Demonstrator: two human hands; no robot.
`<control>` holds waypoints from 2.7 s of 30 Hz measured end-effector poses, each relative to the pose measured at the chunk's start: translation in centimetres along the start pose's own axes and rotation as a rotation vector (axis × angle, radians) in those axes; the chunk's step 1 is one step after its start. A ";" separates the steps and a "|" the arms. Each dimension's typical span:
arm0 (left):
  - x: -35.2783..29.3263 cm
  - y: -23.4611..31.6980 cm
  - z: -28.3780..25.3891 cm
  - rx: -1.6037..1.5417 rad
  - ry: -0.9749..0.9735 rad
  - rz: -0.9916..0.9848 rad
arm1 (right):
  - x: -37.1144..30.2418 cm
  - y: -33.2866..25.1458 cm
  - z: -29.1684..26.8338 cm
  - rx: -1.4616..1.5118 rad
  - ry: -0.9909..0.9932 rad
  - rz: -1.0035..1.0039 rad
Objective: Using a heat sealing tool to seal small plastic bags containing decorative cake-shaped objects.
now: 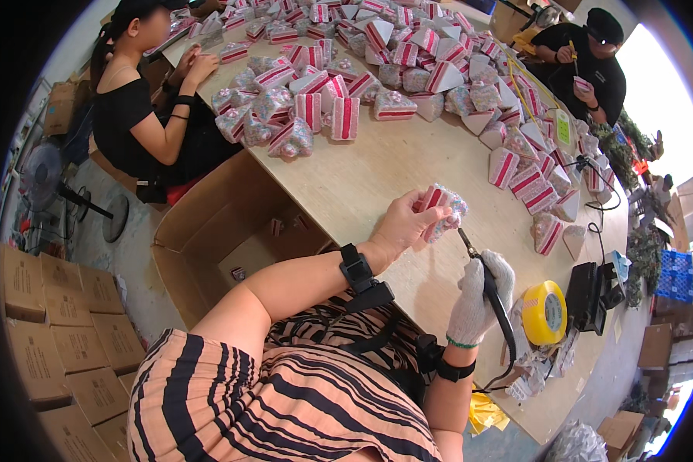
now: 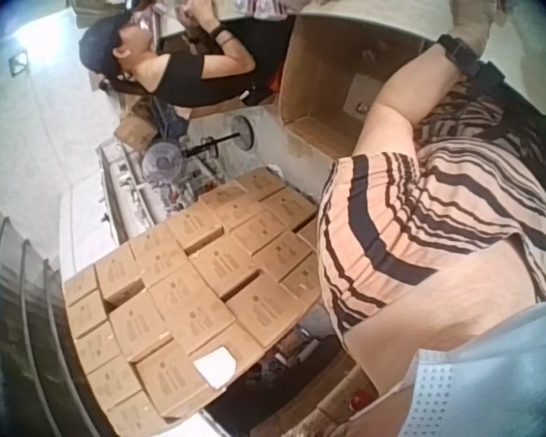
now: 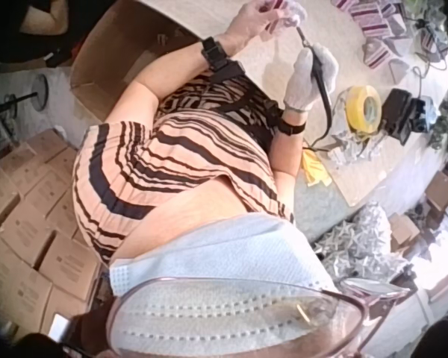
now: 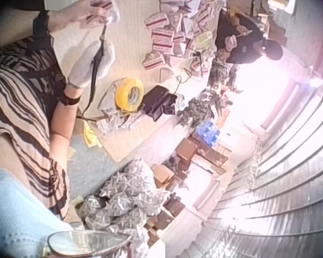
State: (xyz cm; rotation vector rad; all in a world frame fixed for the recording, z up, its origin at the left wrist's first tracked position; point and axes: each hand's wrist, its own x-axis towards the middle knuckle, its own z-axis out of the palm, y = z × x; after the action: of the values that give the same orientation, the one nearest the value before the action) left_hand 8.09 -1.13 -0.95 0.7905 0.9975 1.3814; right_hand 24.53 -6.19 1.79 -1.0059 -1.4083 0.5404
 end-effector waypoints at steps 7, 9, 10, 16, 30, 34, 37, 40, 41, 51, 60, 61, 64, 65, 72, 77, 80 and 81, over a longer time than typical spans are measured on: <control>-0.1 0.1 0.1 -0.019 -0.019 0.012 | 0.0 -0.8 0.0 0.067 0.006 0.169; -0.1 0.3 0.2 0.001 0.004 -0.020 | -0.1 -1.3 -0.2 0.067 0.033 0.176; -0.1 0.4 0.2 0.001 0.007 -0.017 | -0.2 -1.5 -0.3 0.066 0.058 0.184; 0.0 1.9 -2.1 -0.104 0.025 -0.054 | 0.1 -2.4 -1.6 0.099 0.173 0.087; -9.8 10.9 -22.4 0.839 1.343 0.583 | 1.0 -1.6 -1.1 -0.004 0.219 0.211; -3.9 12.7 -17.4 1.175 0.668 1.015 | 1.2 -1.6 -1.2 0.049 0.137 0.144; 3.1 12.4 -11.1 1.369 0.243 1.011 | 1.2 -0.2 -0.4 -0.066 0.199 0.092; 10.2 11.6 -6.5 1.517 0.075 0.915 | 1.0 1.0 -0.2 -0.014 0.217 0.058; 12.2 11.3 -5.7 1.480 0.058 0.943 | 1.0 1.3 -0.2 -0.007 0.223 0.031; 21.0 9.0 -5.6 2.068 0.340 0.475 | 1.1 0.3 -0.4 -0.016 0.197 0.041; 23.4 5.2 -2.4 1.578 0.278 0.506 | 1.3 -1.2 -2.1 -0.005 0.244 -0.018; 23.5 5.0 -2.4 1.566 0.298 0.554 | 1.3 -1.2 -2.4 -0.010 0.278 -0.038; 23.4 5.1 -2.6 1.587 0.293 0.588 | 1.4 -1.0 -3.2 -0.002 0.230 -0.031; 23.2 5.2 -2.6 1.602 0.267 0.585 | 1.5 -0.9 -3.4 0.003 0.227 -0.034; 18.9 5.5 -3.3 1.543 0.101 0.683 | 1.1 -1.2 -2.8 0.034 0.202 -0.039; 12.9 6.2 -4.3 0.488 -0.163 0.187 | 1.0 -1.9 -2.5 0.069 0.216 -0.030; 8.4 6.0 -5.4 -0.134 -0.263 0.022 | 1.1 -2.8 -2.1 0.085 0.219 -0.026; 7.1 5.8 -5.7 -0.242 -0.346 0.004 | 1.1 -3.1 -1.9 0.106 0.205 -0.014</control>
State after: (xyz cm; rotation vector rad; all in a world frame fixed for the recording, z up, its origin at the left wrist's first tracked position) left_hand -0.02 5.72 1.32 0.8136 0.5493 1.2853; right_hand 25.78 -7.35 5.21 -0.9381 -1.1917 0.4826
